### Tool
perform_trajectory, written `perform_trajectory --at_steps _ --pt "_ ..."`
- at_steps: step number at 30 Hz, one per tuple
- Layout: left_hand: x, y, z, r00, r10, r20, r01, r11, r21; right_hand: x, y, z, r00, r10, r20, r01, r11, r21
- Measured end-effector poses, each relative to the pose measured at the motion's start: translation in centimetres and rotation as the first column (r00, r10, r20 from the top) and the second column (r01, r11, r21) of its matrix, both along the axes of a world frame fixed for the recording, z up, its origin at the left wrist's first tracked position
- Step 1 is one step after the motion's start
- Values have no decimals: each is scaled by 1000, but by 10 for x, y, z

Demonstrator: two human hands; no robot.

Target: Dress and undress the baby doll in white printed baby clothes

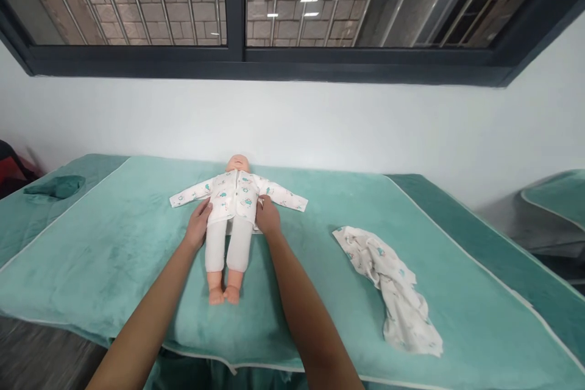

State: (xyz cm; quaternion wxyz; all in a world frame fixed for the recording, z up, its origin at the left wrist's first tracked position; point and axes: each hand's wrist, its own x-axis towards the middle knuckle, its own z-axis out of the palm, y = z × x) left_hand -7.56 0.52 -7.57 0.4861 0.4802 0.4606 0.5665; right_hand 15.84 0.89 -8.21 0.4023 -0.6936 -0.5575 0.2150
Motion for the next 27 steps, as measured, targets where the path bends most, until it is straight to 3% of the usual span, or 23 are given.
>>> perform_trajectory --at_steps 4,7,9,11,14,16,18,20,22,23,25,27 --pt "-10 -19 -6 983 71 -172 -55 994 97 1 -35 -4 996 -81 -31 81 997 -13" --pt "-20 -33 -11 952 91 -291 -51 989 142 5 -72 -8 992 -107 -64 111 992 57" --pt "-27 -41 -13 935 64 -349 -7 987 161 14 -102 -11 996 -88 1 87 986 140" --pt "-34 -49 -15 920 15 -390 50 986 156 32 -135 -14 983 -69 168 34 979 201" --pt "-42 -56 -17 895 -37 -444 107 985 134 77 -180 -14 886 -146 439 57 976 208" --pt "-43 -59 -17 888 -33 -458 105 986 133 111 -200 -11 768 -268 582 198 963 182" --pt "-42 -60 -16 889 -15 -458 88 986 139 139 -210 -6 656 -390 646 388 909 154" --pt "-41 -61 -14 891 -8 -455 83 986 145 156 -212 2 609 -426 669 500 861 93" --pt "-41 -64 -13 888 4 -459 76 985 154 159 -206 11 668 -405 624 503 864 23" --pt "-42 -67 -13 887 14 -462 67 985 158 155 -201 16 745 -392 540 472 881 -12" --pt "-42 -76 -14 888 33 -459 50 985 167 137 -189 26 899 -351 262 380 923 -67" --pt "-39 -90 -15 895 53 -442 32 983 181 108 -175 36 960 -280 -10 278 956 -92"
